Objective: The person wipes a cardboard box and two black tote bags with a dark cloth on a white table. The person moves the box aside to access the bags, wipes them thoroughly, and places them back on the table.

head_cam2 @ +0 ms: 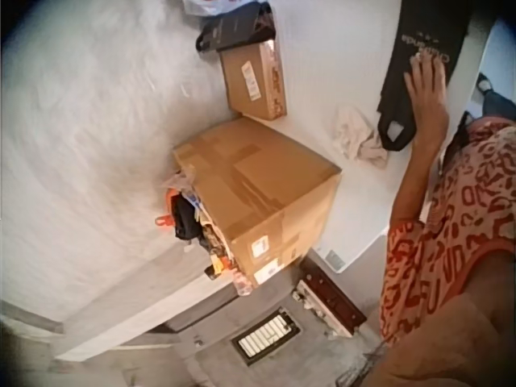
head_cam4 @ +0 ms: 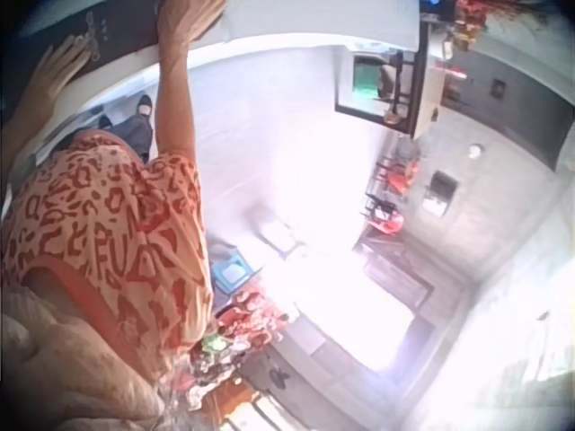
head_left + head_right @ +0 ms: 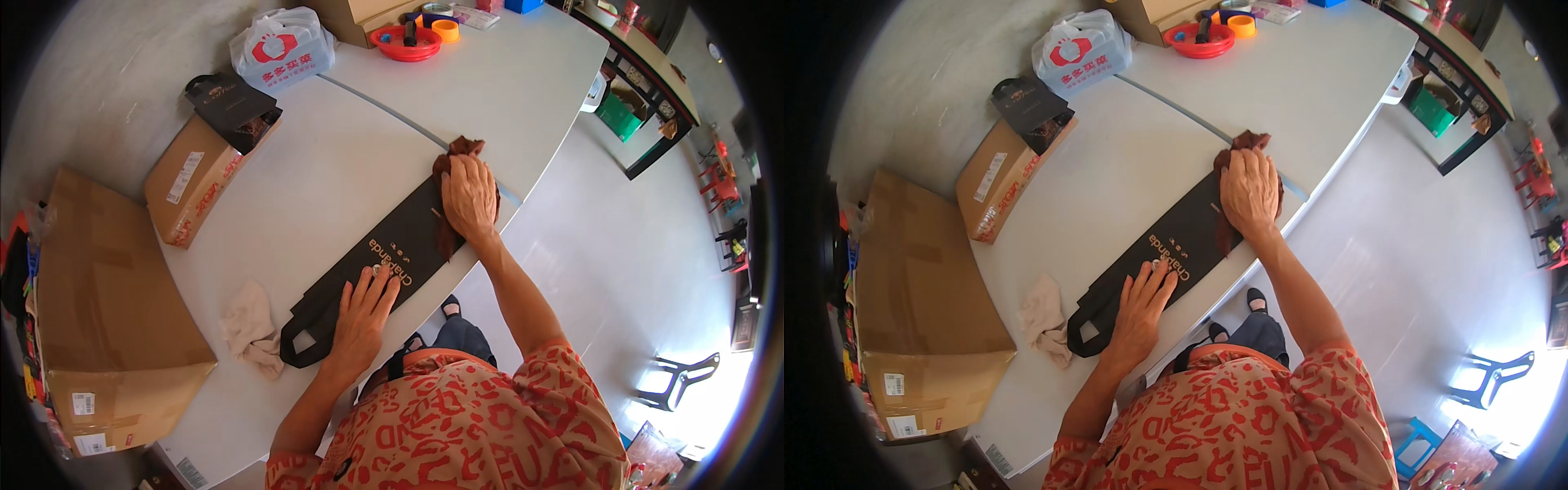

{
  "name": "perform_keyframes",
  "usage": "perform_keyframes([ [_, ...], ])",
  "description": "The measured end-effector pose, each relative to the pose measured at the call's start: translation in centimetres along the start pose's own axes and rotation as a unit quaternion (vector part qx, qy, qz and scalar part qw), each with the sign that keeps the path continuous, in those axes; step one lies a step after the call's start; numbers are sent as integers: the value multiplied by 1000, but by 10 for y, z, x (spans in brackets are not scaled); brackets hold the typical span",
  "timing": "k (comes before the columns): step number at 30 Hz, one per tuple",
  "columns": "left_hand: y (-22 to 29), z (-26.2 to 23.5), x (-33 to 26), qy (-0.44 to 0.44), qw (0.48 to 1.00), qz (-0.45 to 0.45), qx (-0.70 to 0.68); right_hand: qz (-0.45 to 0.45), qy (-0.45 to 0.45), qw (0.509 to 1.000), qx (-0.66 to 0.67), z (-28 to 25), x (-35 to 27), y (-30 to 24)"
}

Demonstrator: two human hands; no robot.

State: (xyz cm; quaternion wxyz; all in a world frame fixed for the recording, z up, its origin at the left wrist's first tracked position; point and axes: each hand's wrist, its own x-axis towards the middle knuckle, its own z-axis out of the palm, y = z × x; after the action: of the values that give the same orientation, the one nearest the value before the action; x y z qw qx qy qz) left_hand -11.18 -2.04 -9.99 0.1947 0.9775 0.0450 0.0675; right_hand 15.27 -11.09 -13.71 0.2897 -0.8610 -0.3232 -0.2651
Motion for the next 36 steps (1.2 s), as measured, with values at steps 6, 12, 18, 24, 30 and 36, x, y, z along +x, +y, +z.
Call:
perform_keyframes([
  [6,-3,3,-2,15,1000,10,-3,-154,-11,987,53,-41,-26,-19],
  [12,-6,1,-4,8,1000,11,-6,-11,-429,856,287,-103,-12,-66],
  [18,-4,2,-3,14,1000,19,-16,-47,-51,990,120,-29,1,-33],
  [24,-6,4,-2,22,1000,13,-17,-64,-12,995,76,-18,-12,-47],
  [30,-6,5,-2,13,1000,3,-7,-159,-122,967,154,-48,-49,-88],
  [36,-5,3,-2,14,1000,4,-26,-86,-26,995,31,-21,-9,-42],
])
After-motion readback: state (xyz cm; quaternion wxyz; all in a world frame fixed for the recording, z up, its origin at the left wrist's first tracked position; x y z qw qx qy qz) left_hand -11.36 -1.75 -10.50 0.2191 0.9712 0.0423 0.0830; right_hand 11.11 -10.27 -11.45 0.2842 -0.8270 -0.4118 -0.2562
